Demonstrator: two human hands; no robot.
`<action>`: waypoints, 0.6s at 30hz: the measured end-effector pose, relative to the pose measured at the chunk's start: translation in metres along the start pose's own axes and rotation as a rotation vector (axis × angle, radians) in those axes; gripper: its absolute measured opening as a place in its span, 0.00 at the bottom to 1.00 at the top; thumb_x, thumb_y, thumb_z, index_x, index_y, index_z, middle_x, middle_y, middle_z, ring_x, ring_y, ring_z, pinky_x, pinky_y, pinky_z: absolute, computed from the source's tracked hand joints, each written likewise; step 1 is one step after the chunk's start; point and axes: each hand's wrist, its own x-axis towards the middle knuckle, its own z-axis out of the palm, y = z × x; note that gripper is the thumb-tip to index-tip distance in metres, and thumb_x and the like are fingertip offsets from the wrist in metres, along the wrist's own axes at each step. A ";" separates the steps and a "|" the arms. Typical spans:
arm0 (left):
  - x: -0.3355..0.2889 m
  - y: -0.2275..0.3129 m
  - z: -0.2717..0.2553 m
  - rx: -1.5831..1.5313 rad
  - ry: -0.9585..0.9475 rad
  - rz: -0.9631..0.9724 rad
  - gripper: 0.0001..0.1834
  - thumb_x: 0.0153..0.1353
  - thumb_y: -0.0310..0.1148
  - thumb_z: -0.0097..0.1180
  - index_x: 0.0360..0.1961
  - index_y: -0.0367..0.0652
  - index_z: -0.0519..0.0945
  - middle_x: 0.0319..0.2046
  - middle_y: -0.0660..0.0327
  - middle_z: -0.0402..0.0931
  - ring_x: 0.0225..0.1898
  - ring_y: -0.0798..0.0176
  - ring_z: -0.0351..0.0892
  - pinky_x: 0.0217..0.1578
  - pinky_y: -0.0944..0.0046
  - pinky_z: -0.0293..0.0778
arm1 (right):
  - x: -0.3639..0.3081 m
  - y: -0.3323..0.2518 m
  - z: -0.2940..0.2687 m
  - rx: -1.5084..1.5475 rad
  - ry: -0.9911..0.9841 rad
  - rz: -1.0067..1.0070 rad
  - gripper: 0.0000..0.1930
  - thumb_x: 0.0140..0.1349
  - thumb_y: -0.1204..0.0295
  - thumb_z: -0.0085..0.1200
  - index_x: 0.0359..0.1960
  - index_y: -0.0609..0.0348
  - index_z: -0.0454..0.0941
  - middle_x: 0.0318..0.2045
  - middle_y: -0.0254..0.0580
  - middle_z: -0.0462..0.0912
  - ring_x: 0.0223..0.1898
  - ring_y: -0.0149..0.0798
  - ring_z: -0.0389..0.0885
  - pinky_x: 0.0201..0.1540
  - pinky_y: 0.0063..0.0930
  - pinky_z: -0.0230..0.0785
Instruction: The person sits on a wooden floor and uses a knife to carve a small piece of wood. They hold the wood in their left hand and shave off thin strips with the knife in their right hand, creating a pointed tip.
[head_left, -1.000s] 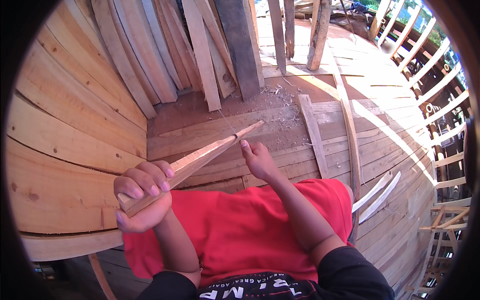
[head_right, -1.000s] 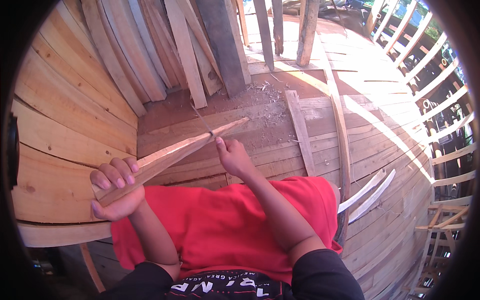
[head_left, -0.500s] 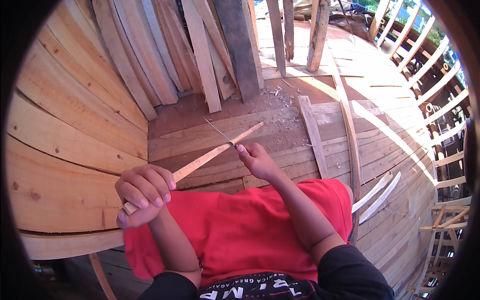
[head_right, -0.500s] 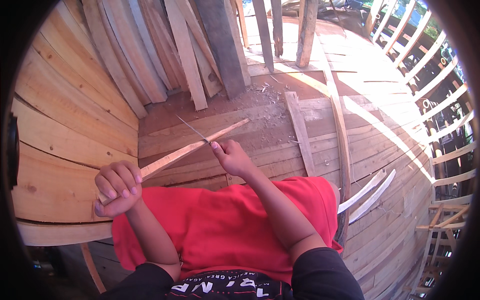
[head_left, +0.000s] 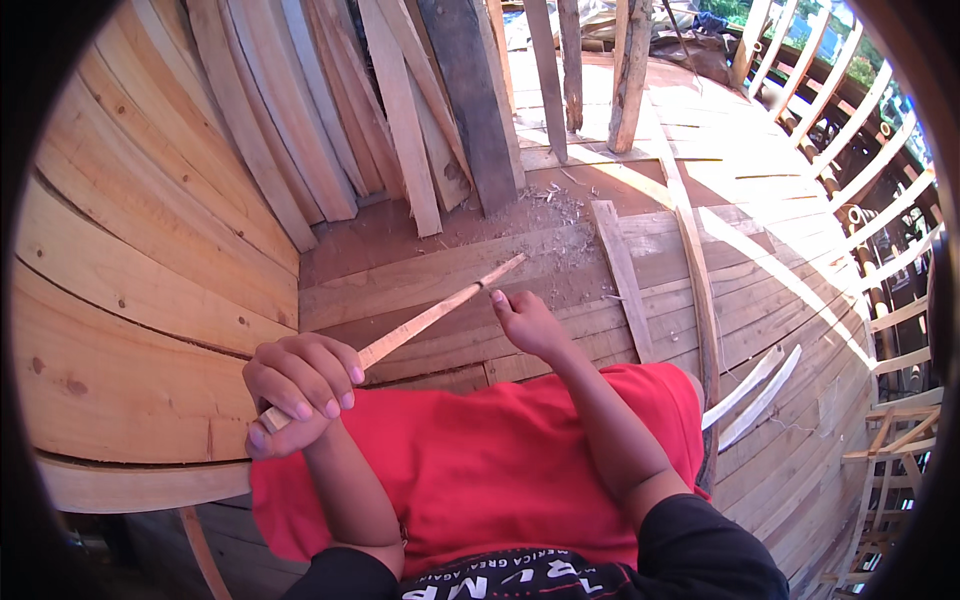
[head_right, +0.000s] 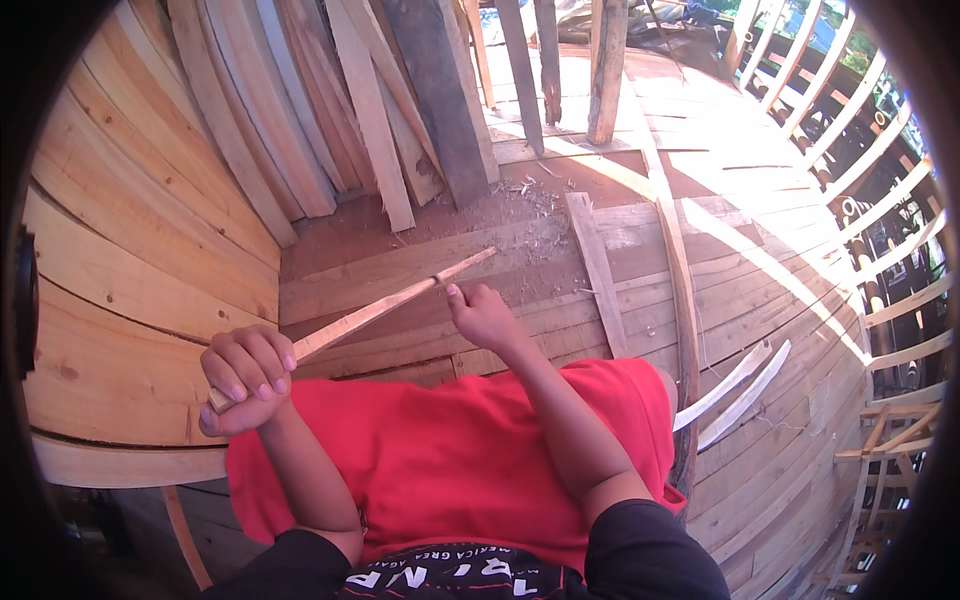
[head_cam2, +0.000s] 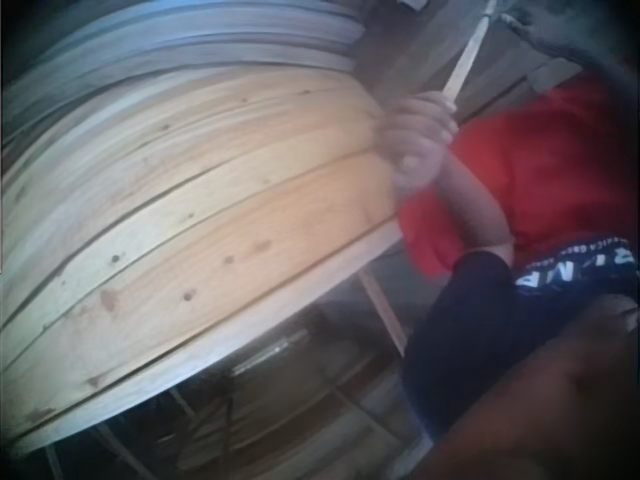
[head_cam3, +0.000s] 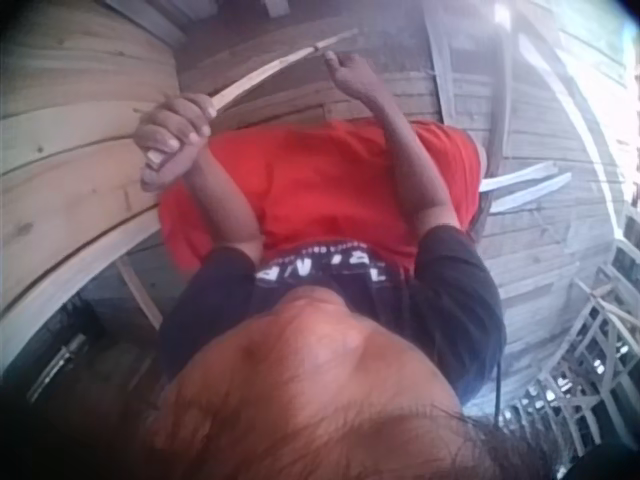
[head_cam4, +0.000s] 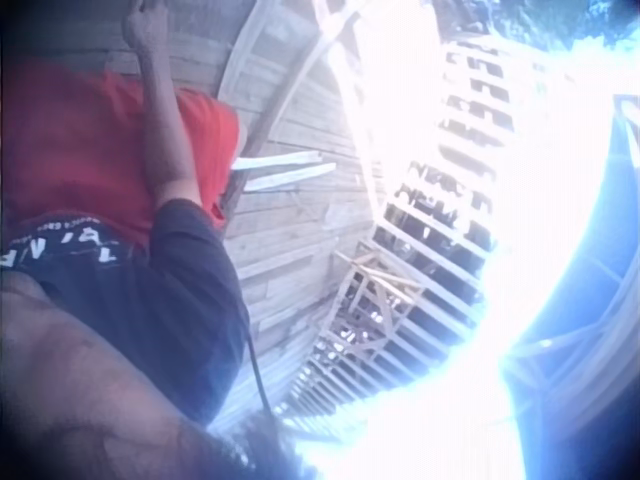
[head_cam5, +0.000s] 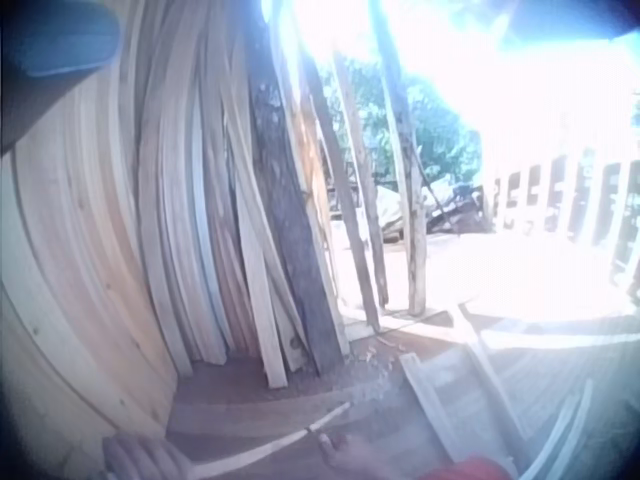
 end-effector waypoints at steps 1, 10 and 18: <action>-0.002 -0.001 0.000 -0.006 -0.011 -0.005 0.22 0.62 0.53 0.52 0.27 0.44 0.79 0.19 0.58 0.79 0.19 0.60 0.79 0.30 0.57 0.79 | -0.012 -0.017 0.002 0.037 -0.019 -0.060 0.30 0.72 0.54 0.44 0.20 0.71 0.71 0.17 0.64 0.73 0.25 0.65 0.76 0.32 0.54 0.65; -0.001 0.005 0.012 0.131 0.286 -0.124 0.25 0.61 0.57 0.48 0.26 0.45 0.75 0.21 0.59 0.78 0.25 0.56 0.81 0.40 0.56 0.80 | 0.008 0.021 -0.005 -0.009 0.032 0.069 0.31 0.72 0.52 0.42 0.21 0.72 0.74 0.20 0.65 0.77 0.26 0.64 0.78 0.33 0.52 0.67; -0.015 -0.006 0.006 0.067 0.642 0.083 0.27 0.62 0.57 0.40 0.20 0.45 0.68 0.16 0.64 0.64 0.15 0.65 0.65 0.22 0.66 0.66 | -0.019 -0.017 0.015 0.007 -0.015 -0.099 0.31 0.73 0.53 0.43 0.19 0.71 0.68 0.13 0.58 0.67 0.17 0.52 0.67 0.27 0.50 0.60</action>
